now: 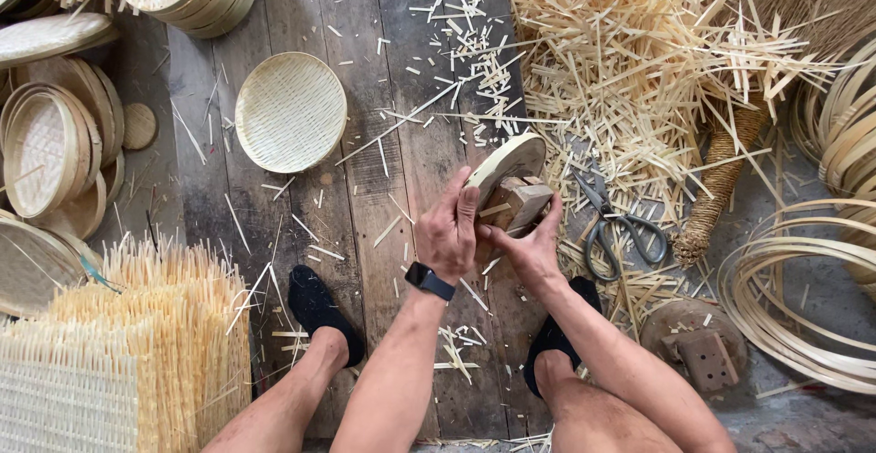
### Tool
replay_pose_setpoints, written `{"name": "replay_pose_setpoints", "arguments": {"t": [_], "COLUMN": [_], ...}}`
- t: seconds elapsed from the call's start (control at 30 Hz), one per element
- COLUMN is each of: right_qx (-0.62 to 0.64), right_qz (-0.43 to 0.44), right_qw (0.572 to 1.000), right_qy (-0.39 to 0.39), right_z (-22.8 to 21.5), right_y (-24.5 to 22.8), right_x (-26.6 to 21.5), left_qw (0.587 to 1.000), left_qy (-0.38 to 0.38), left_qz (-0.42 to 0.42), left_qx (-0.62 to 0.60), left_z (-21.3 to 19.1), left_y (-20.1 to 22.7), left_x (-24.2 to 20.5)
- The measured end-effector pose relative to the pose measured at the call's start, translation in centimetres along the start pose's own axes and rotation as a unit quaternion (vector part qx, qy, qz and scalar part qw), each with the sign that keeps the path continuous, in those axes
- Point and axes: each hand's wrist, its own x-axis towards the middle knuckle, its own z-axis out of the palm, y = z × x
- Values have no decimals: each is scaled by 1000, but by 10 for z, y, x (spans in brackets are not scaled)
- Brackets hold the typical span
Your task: The person assembles bamboo trays by placing a woven mat between two circular rims, then uses shears to trim the excess bamboo material from the edges.
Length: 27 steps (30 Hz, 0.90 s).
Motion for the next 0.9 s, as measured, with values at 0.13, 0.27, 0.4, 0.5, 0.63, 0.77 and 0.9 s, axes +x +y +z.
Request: {"name": "replay_pose_setpoints", "arguments": {"t": [0.13,0.27,0.4,0.5,0.63,0.77,0.9], "right_qx": [-6,35,30,-36,-51,-58,-111], "right_qz": [-36,-24,-35,-54,-98,-98,-97], "right_qw": [999,999,999,997,993,993,988], "right_qy": [24,10,12,32,36,43,55], "right_z": [8,9,8,5,6,8,12], "right_y": [7,-6,-13,-7,10,12,5], "right_x": [-1,-6,-8,-12,-15,-13,-15], "left_qw": [998,999,997,993,985,989,980], "left_qy": [29,-16,-4,-30,-44,-9,-25], "left_qz": [61,-8,9,-114,-169,-145,-186], "left_qx": [-11,-40,-75,-28,9,-40,-57], "left_z": [-9,-16,-16,-12,-12,-17,-25], "left_y": [-13,-14,-9,-2,6,4,-2], "left_x": [5,10,9,8,5,9,12]}}
